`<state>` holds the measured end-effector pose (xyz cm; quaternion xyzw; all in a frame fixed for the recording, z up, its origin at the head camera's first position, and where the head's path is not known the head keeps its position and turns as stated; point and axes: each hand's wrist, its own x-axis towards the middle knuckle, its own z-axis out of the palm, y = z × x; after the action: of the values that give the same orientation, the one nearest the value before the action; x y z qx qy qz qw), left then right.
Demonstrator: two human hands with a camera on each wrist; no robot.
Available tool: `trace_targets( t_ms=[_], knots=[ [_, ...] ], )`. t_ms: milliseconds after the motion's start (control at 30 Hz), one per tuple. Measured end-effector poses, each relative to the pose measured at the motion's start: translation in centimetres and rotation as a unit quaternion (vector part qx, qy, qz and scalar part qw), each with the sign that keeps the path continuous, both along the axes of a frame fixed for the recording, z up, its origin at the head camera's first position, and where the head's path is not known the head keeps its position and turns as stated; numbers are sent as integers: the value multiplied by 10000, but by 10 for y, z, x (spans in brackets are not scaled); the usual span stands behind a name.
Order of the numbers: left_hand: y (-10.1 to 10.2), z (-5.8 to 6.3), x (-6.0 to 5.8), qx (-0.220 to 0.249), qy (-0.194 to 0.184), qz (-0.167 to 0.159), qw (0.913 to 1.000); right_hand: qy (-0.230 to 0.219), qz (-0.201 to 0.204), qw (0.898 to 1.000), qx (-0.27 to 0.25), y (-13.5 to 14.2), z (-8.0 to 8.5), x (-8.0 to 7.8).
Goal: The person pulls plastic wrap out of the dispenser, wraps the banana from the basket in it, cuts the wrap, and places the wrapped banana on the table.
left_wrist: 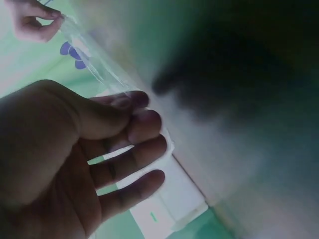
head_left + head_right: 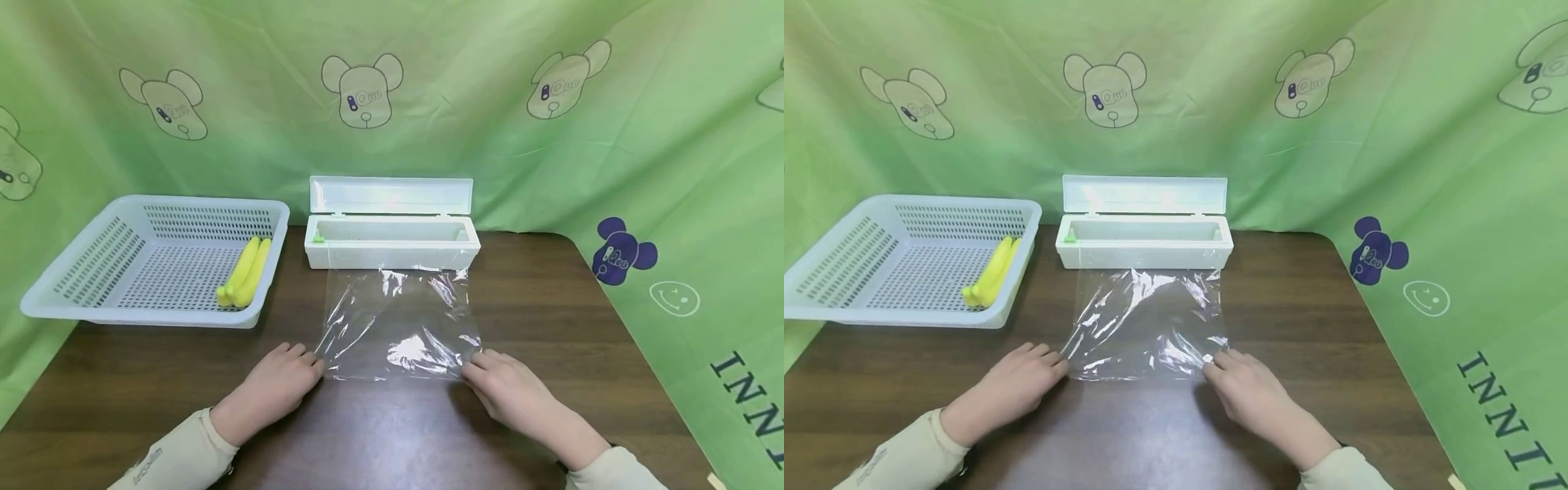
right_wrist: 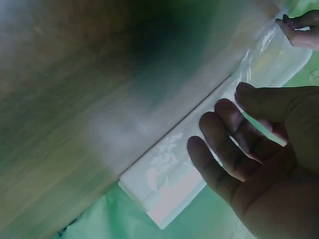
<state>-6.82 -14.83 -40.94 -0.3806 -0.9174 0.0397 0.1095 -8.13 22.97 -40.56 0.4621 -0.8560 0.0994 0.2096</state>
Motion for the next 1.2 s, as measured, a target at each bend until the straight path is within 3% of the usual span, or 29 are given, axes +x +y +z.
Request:
trace_targets(
  t_ms=[400, 700, 867, 967, 1067, 1200],
  knots=[
    [19, -5, -21, -110, 211, 274, 9993, -326, -421, 9976, 445, -15, -8, -27],
    [9, -7, -7, 146, -90, 364, 9992, -1258, -917, 9843, 833, -3, 8, -15],
    [1, 0, 2, 393, -428, 539, 9969, -1671, -1127, 9771, 685, 6, 21, -17],
    [-6, 6, 4, 584, -519, 603, 9951, -1850, -1262, 9732, 526, 14, 30, -29],
    [-14, 17, 1, 959, -628, 702, 9909, -2171, -1461, 9646, 322, 21, 38, -52],
    [-27, 44, -9, 1490, -974, 975, 9792, -2556, -1781, 9502, 12, 29, 42, -90]
  ],
)
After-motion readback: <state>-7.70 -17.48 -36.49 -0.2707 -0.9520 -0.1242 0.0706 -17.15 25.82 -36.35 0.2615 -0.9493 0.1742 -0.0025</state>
